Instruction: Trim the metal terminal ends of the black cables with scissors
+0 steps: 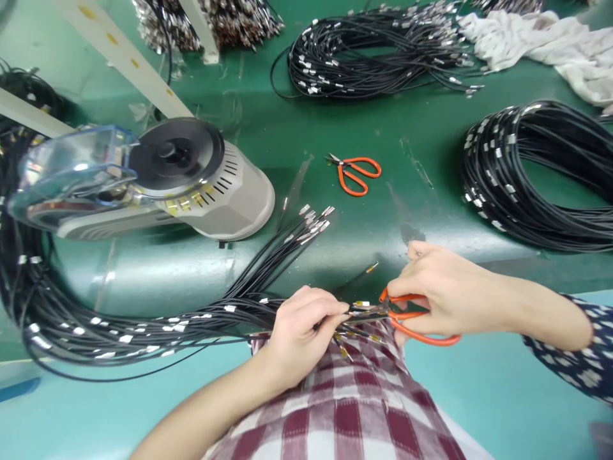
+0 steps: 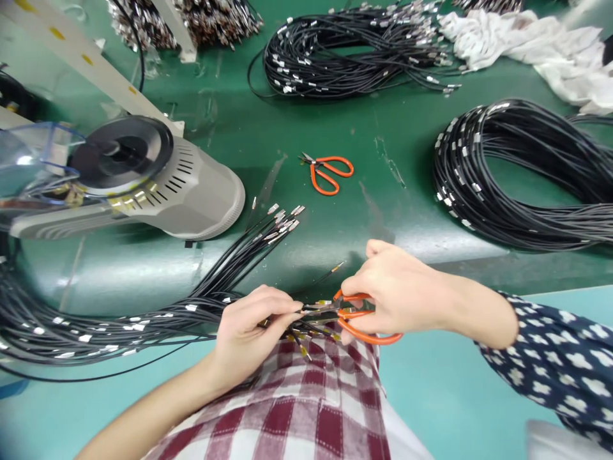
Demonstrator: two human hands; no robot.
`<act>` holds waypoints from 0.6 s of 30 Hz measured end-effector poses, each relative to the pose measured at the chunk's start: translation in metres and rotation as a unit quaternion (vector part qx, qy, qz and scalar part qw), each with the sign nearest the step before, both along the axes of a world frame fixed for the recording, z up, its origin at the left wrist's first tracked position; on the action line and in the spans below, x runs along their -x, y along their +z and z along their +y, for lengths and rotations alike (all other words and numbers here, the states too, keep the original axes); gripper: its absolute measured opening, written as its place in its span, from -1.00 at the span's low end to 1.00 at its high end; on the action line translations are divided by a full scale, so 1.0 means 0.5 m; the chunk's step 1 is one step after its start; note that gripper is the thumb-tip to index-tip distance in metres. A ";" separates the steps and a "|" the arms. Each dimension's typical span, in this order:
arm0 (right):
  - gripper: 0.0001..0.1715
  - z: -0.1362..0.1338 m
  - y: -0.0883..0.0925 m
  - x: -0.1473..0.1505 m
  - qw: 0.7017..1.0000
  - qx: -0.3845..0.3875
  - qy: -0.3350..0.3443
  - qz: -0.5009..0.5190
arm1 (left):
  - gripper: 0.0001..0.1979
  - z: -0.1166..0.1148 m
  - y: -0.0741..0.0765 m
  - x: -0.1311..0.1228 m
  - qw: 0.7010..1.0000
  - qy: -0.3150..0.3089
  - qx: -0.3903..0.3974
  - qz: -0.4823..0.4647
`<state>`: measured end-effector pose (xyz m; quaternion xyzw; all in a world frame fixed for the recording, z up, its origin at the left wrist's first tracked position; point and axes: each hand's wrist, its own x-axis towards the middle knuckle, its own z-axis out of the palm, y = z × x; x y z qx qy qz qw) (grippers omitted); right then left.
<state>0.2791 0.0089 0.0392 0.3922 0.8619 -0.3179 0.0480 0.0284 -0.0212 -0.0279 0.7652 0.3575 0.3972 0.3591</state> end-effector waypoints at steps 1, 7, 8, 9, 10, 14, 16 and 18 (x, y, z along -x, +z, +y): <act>-0.63 0.001 0.000 0.001 1.000 -0.007 0.004 -0.004 | -0.90 0.000 0.000 0.000 1.000 -0.002 -0.003 0.002; -0.61 0.004 -0.006 -0.001 0.999 -0.022 0.026 -0.023 | -0.89 -0.001 -0.001 0.000 1.000 -0.004 -0.012 0.005; -0.61 0.004 -0.005 -0.001 0.999 -0.020 0.029 -0.028 | -0.89 -0.001 -0.001 0.000 1.000 -0.004 -0.012 0.004; -0.60 0.004 -0.004 -0.002 0.999 -0.018 0.031 -0.032 | -0.89 -0.002 -0.002 0.000 1.000 -0.004 -0.013 0.003; -0.61 0.004 -0.004 -0.002 0.999 -0.016 0.033 -0.034 | -0.89 -0.002 -0.003 0.000 1.000 -0.004 -0.013 0.001; -0.62 0.003 -0.004 -0.004 0.998 -0.013 0.038 -0.043 | -0.88 -0.003 -0.004 0.000 1.000 -0.003 -0.011 -0.005; -0.63 0.003 -0.006 -0.004 0.998 -0.014 0.042 -0.046 | -0.87 -0.004 -0.004 -0.001 1.000 -0.002 -0.013 -0.005; -0.64 0.002 -0.007 -0.003 0.998 -0.018 0.046 -0.047 | -0.87 -0.005 -0.004 -0.001 1.000 0.001 -0.016 -0.005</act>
